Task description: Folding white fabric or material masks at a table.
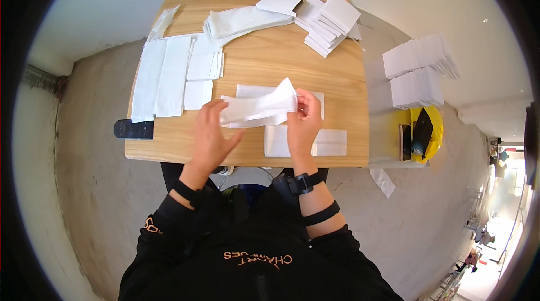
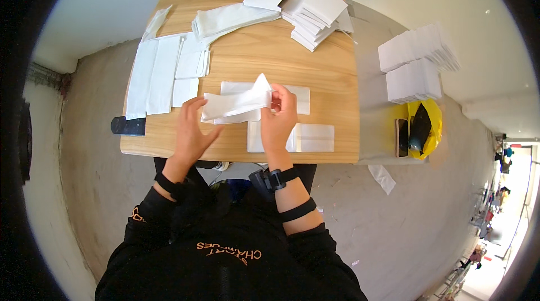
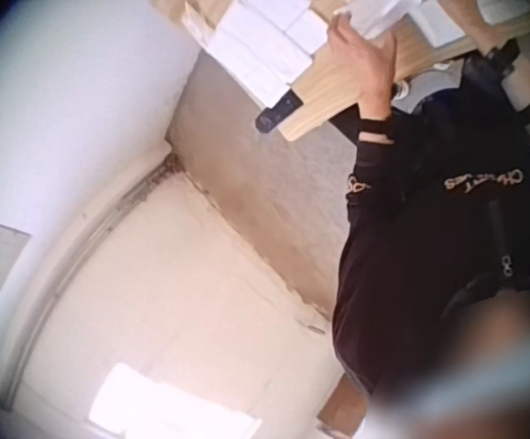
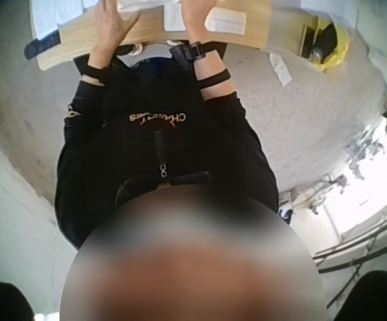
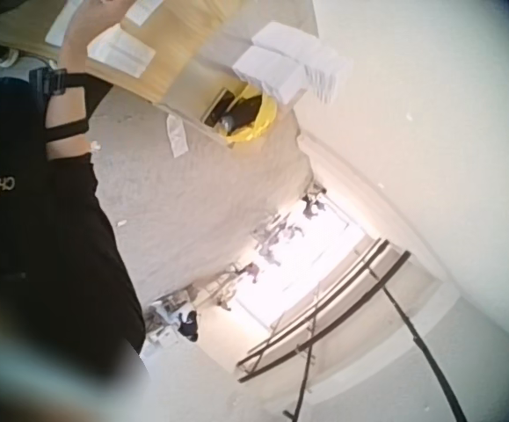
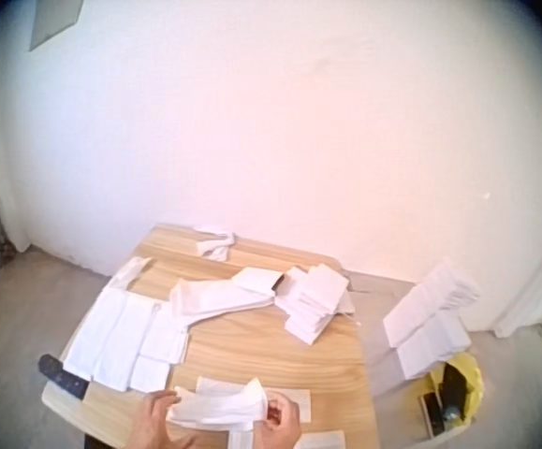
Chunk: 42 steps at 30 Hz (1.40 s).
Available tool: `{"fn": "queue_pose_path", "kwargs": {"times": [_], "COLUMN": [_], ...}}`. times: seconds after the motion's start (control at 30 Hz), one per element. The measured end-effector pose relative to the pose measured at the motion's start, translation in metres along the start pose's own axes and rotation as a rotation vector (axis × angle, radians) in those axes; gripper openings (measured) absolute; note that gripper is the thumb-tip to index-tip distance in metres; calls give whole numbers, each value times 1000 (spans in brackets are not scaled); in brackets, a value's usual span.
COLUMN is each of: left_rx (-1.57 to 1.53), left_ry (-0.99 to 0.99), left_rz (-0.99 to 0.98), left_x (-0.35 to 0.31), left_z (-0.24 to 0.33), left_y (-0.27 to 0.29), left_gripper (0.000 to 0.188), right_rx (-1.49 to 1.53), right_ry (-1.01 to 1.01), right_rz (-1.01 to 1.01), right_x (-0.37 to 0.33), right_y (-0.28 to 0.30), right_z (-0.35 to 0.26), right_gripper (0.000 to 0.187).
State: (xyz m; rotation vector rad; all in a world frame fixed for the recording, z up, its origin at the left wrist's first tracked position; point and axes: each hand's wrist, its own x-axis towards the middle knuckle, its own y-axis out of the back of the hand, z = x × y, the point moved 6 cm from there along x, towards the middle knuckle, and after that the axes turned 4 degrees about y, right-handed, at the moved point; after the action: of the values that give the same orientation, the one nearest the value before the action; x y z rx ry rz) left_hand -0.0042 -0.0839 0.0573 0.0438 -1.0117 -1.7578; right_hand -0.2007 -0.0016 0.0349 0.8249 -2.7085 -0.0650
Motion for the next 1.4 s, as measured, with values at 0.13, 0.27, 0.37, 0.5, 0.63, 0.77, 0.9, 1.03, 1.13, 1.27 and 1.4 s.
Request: {"fn": "queue_pose_path", "kwargs": {"times": [0.13,0.27,0.37,0.5,0.63,0.77,0.9,1.03,1.13,1.27,1.4], "left_rx": [-124,-120,-233,-479,-665,-832,-945,-869,68,348,291], "left_ry": [-22,-2,15,548,694,937,1125,1146,987,205,-55], "left_rz": [21,13,164,189,315,464,633,685,755,212,-508], "left_x": [12,20,21,-6,-42,-98,-125,-129,-117,-68,-79], "left_z": [32,21,-3,-87,-144,-207,-243,-254,-212,-74,-24], "left_y": [-9,-6,29,61,81,85,84,90,108,61,-15], "left_gripper": [37,32,23,12,24,33,37,37,49,68,79], "right_rx": [-37,-54,23,131,193,-62,-139,-39,-124,-276,-354], "right_ry": [140,178,13,-197,-340,-316,-272,-359,-343,-279,-265], "right_rz": [-115,-48,55,138,231,173,168,164,140,115,84], "right_x": [-14,-19,-20,-30,-50,-68,-75,-79,-80,-78,-75], "right_y": [-24,-21,2,41,84,100,103,100,100,99,98], "right_z": [-35,-44,-28,-4,52,78,78,80,82,73,66], "right_gripper": [31,28,22,19,20,14,12,13,16,23,26]}}
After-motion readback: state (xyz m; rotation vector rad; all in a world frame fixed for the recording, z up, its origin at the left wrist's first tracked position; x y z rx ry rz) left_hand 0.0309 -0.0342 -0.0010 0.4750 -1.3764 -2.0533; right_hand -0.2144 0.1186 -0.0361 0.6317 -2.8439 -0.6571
